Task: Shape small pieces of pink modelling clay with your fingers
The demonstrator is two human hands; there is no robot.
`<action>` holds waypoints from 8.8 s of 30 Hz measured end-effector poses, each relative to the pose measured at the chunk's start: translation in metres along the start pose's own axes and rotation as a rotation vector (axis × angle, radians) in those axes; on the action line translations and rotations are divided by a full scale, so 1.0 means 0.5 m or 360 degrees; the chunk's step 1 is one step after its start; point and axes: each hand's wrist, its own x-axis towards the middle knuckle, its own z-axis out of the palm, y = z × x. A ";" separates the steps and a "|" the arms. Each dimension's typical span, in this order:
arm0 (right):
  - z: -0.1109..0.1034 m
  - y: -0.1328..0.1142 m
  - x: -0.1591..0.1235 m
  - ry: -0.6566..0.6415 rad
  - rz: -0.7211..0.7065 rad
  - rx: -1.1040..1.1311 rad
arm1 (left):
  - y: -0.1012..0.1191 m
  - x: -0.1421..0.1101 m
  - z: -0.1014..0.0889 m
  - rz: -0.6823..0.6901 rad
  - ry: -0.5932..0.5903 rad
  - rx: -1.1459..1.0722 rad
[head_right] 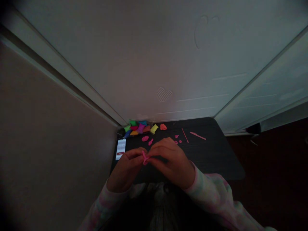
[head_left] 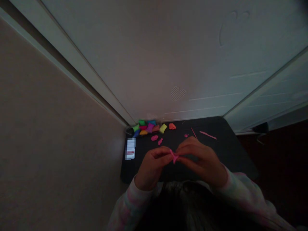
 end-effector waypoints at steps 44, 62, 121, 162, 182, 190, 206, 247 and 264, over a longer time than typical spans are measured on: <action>0.000 -0.005 -0.003 0.0039 0.0074 -0.0165 | -0.027 0.011 -0.006 0.0120 -0.0036 -0.0196; -0.003 -0.008 -0.002 0.0068 -0.0020 -0.0160 | -0.030 0.011 -0.008 0.0187 -0.0075 -0.0184; 0.006 0.015 -0.029 -0.0209 0.1020 0.1371 | -0.020 0.002 -0.029 0.0772 -0.0088 0.0608; 0.033 0.000 -0.020 -0.0104 0.1494 0.2106 | -0.026 0.001 -0.019 0.1155 -0.0174 0.0554; 0.032 0.000 -0.023 -0.0093 0.1549 0.2139 | -0.036 0.006 -0.026 0.1226 -0.0244 0.0421; 0.031 0.001 -0.024 -0.0094 0.1563 0.2062 | -0.035 0.006 -0.030 0.1216 -0.0256 0.0433; 0.008 0.006 -0.030 -0.0149 0.0789 0.0529 | -0.018 -0.008 -0.043 0.0864 0.0087 0.0980; 0.018 0.008 -0.032 -0.0005 0.0600 0.0340 | -0.020 0.000 -0.039 0.1684 0.0166 0.1892; 0.030 0.008 -0.028 0.0117 0.0645 0.0168 | -0.029 -0.007 -0.021 0.1690 0.0417 0.1834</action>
